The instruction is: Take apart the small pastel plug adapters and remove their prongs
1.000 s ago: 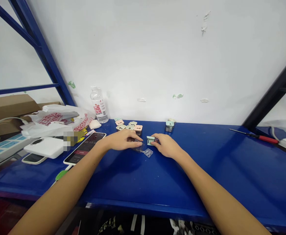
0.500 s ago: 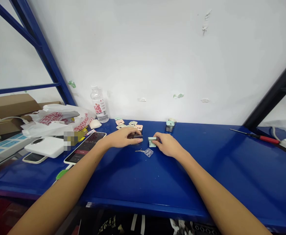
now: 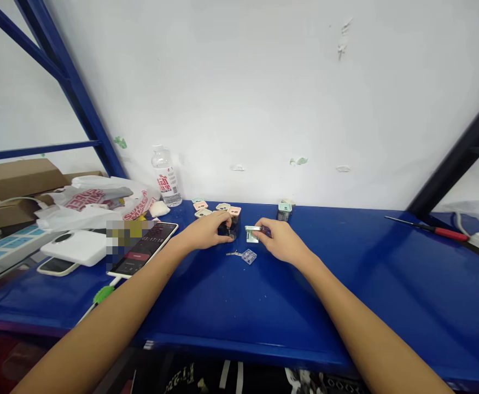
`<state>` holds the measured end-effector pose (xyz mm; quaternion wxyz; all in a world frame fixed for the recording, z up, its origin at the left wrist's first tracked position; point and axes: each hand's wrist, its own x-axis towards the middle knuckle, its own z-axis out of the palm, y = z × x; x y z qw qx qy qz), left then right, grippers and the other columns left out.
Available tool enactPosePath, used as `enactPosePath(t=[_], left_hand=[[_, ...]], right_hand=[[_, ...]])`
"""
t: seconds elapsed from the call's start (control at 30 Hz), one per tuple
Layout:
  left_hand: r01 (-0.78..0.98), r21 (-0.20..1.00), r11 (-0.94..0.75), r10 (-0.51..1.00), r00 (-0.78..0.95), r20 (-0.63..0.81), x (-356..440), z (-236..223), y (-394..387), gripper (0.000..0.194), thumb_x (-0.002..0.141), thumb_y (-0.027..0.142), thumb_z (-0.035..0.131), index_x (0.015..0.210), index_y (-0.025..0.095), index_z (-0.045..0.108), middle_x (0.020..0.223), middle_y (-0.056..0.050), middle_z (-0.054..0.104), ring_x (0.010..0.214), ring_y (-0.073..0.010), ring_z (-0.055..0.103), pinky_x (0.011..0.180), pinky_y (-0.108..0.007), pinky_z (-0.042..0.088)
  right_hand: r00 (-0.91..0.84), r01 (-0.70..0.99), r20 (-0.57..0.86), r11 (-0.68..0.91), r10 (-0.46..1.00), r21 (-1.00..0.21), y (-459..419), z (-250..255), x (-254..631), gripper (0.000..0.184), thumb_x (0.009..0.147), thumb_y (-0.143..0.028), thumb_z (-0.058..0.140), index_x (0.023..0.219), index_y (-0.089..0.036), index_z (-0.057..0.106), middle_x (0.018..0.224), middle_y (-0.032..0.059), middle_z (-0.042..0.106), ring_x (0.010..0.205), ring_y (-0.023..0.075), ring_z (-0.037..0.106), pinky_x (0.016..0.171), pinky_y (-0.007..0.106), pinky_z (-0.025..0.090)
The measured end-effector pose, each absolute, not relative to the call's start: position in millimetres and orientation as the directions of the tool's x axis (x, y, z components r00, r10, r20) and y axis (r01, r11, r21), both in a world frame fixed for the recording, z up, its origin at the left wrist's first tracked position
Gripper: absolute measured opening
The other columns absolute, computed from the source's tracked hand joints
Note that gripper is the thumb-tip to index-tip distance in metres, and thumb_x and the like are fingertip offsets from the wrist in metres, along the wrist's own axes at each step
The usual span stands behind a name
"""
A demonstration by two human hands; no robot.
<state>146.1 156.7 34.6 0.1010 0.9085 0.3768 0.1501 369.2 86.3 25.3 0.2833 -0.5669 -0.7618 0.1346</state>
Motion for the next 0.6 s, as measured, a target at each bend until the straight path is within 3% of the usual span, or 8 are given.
enactPosePath(t=[0.1, 0.2, 0.3, 0.43, 0.53, 0.6], left_hand=[[0.66, 0.268, -0.702, 0.712, 0.659, 0.245, 144, 39, 152, 0.038, 0.07, 0.042, 0.072, 0.098, 0.021, 0.056, 0.12, -0.005, 0.05, 0.091, -0.0201, 0.058, 0.078, -0.032, 0.044], [0.573, 0.309, -0.759, 0.649, 0.703, 0.291, 145, 47, 146, 0.046, 0.071, 0.047, 0.071, 0.109, 0.024, 0.059, 0.126, -0.005, 0.05, 0.094, -0.0199, 0.057, 0.082, -0.032, 0.044], [0.442, 0.378, -0.814, 0.56, 0.769, 0.307, 149, 52, 141, 0.036, 0.082, 0.045, 0.061, 0.109, 0.023, 0.063, 0.111, -0.005, 0.06, 0.087, -0.0168, 0.057, 0.076, -0.028, 0.043], [0.423, 0.436, -0.794, 0.568, 0.771, 0.286, 154, 49, 141, 0.028, 0.086, 0.042, 0.055, 0.098, 0.019, 0.066, 0.079, -0.002, 0.064, 0.066, -0.0126, 0.053, 0.061, -0.024, 0.038], [0.43, 0.476, -0.767, 0.593, 0.758, 0.271, 153, 46, 143, 0.028, 0.087, 0.043, 0.053, 0.091, 0.018, 0.065, 0.075, 0.0, 0.063, 0.061, -0.011, 0.05, 0.058, -0.023, 0.036], [0.424, 0.473, -0.772, 0.59, 0.755, 0.287, 152, 45, 144, 0.028, 0.087, 0.043, 0.053, 0.086, 0.017, 0.063, 0.077, 0.0, 0.063, 0.063, -0.0108, 0.051, 0.059, -0.023, 0.036]], right_hand=[[-0.203, 0.761, 0.287, 0.335, 0.936, -0.556, 85, 27, 367, 0.022, 0.088, -0.04, 0.05, 0.087, -0.023, 0.064, 0.067, -0.0012, 0.06, 0.056, 0.014, 0.047, 0.053, 0.026, 0.033], [-0.195, 0.726, 0.31, 0.349, 0.931, -0.592, 83, 28, 365, 0.025, 0.086, -0.043, 0.053, 0.086, -0.023, 0.067, 0.067, -0.0007, 0.061, 0.057, 0.0146, 0.049, 0.054, 0.027, 0.035], [-0.189, 0.656, 0.265, 0.322, 0.946, -0.682, 81, 28, 363, 0.027, 0.084, -0.046, 0.055, 0.091, -0.023, 0.068, 0.069, -0.0006, 0.063, 0.051, 0.013, 0.049, 0.051, 0.027, 0.037], [-0.243, 0.569, 0.154, 0.269, 0.958, -0.777, 79, 28, 362, 0.038, 0.084, -0.05, 0.055, 0.109, -0.022, 0.061, 0.077, 0.0002, 0.065, 0.041, 0.0095, 0.045, 0.045, 0.026, 0.038], [-0.29, 0.595, 0.169, 0.316, 0.942, -0.739, 78, 29, 363, 0.055, 0.083, -0.051, 0.056, 0.13, -0.024, 0.046, 0.095, 0.0039, 0.067, 0.053, 0.0117, 0.051, 0.051, 0.027, 0.041], [-0.288, 0.684, 0.162, 0.321, 0.944, -0.655, 78, 29, 364, 0.065, 0.081, -0.055, 0.058, 0.135, -0.022, 0.04, 0.095, 0.0047, 0.066, 0.062, 0.0146, 0.054, 0.056, 0.028, 0.041]])
